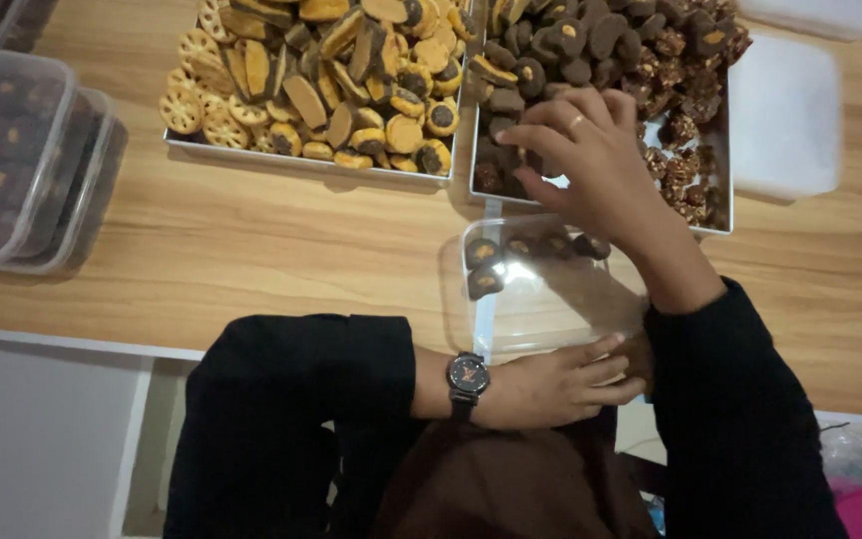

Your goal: A person is manually sorting and packing chocolate-covered cookies from a tray into a plastic container.

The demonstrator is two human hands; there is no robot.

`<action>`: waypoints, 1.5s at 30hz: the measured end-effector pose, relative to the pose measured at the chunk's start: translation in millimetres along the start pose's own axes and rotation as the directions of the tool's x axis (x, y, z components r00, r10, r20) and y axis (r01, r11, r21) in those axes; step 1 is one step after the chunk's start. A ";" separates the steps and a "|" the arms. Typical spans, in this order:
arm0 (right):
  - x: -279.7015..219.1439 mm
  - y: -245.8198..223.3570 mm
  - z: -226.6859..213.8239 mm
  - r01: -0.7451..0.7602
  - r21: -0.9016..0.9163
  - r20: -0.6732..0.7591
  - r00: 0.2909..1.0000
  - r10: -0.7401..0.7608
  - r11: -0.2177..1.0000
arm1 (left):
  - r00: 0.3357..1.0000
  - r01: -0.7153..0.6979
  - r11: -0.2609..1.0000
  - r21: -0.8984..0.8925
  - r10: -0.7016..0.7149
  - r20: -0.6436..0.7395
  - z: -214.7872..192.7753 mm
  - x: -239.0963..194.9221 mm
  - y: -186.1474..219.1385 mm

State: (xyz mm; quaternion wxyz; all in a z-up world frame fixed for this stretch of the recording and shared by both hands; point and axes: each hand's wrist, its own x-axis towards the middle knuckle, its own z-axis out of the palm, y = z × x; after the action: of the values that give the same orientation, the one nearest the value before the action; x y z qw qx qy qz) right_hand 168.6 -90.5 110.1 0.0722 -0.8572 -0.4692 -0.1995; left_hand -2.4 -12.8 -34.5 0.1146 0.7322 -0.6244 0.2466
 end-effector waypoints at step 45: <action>-29.8 17.2 26.2 -0.341 0.282 0.106 0.940 0.324 0.897 | 0.997 -0.001 0.996 0.090 -0.006 0.080 -12.0 3.6 -1.5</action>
State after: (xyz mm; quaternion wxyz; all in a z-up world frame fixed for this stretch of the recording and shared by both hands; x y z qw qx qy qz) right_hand 175.8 -114.9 75.1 0.2195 -0.9095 -0.3421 -0.0872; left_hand -3.2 -9.9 -22.3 0.0567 0.7468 -0.6159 0.2445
